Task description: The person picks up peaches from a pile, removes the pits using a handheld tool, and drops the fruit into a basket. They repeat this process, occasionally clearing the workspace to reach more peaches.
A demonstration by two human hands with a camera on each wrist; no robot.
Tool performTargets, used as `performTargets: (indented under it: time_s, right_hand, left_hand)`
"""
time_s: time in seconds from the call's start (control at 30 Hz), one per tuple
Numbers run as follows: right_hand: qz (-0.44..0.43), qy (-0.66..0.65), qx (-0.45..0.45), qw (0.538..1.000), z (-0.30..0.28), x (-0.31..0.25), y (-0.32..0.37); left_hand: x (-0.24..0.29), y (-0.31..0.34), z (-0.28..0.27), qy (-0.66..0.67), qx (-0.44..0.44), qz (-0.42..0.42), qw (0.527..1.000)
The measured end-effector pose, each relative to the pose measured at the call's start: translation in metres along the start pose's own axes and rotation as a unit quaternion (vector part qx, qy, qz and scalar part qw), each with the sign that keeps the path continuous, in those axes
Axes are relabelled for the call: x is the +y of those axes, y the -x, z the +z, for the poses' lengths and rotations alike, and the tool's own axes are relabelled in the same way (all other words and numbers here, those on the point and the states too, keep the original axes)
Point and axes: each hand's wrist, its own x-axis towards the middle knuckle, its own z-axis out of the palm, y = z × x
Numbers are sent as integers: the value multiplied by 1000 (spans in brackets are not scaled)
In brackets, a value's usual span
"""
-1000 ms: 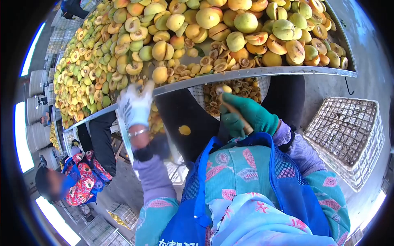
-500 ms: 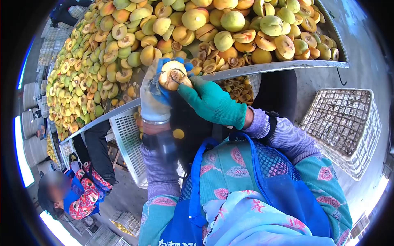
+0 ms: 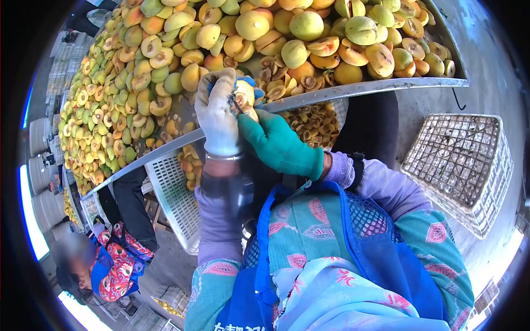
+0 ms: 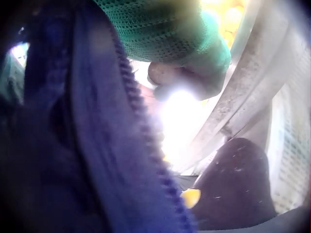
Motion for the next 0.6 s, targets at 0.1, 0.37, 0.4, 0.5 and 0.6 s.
performTargets:
  time_s: [0.1,0.37,0.4,0.5,0.6]
  right_hand:
    - [139,-168,-122,968,-18,-25,12]
    - [250,-640,-354,634,-20,-11,11]
    - [248,-624,-352,652,-20,-15,13]
    - [296,-557,-342,696,-28,-12,19]
    - [269,-664,-393,577,-23,-6,20]
  left_hand:
    - [-4,-2,3,-17,-16,-37,999]
    - [0,2,-6,154,-76,-159,972]
    - [1,4,-7,81,-84,-135,984]
    - [-2,6,-13,-18,-119,-109,987]
    - [-4,8,-12,170,-183,-166,954]
